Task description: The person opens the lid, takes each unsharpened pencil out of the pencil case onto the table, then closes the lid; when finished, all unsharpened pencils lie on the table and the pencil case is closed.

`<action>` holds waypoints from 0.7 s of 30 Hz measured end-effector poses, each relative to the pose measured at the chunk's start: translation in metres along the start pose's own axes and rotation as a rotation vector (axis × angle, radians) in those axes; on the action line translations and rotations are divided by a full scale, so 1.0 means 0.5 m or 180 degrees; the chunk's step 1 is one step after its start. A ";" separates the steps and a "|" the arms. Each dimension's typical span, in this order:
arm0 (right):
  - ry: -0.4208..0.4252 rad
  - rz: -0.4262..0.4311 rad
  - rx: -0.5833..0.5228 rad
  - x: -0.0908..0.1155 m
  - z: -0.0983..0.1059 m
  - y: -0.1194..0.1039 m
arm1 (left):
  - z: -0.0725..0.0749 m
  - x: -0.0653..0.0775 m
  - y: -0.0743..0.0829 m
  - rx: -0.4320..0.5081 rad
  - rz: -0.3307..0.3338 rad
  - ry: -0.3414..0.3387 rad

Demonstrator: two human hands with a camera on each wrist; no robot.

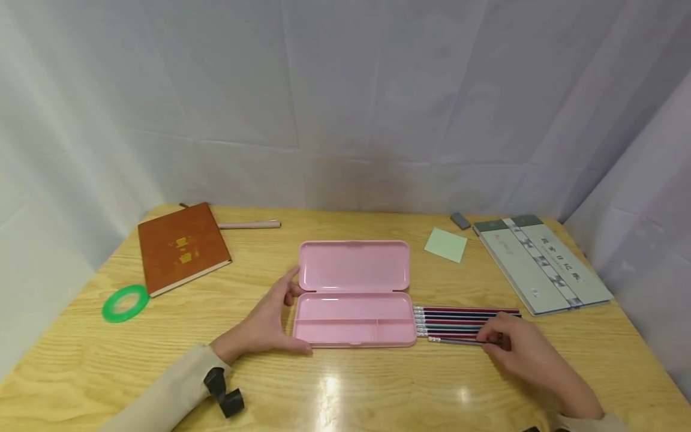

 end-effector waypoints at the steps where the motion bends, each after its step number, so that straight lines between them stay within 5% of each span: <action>1: 0.0011 0.0081 -0.0008 -0.007 -0.006 -0.009 | 0.000 0.000 0.000 0.0007 -0.0008 -0.0003; 5: -0.0062 0.0242 -0.0032 -0.029 -0.028 -0.041 | 0.001 0.000 0.001 0.0018 -0.0034 -0.0006; 21: -0.0378 -0.0037 -0.0227 -0.072 -0.088 -0.086 | 0.003 0.001 0.004 0.0019 -0.0019 0.0009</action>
Point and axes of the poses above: each hand's wrist, its own x-axis away from the middle knuckle, its own z-axis out of the back of the hand, y = z × x, the point moved 9 cm from there along -x, towards the middle knuckle, and after that the axes turned 13 degrees about y, right-handed, at the moved point
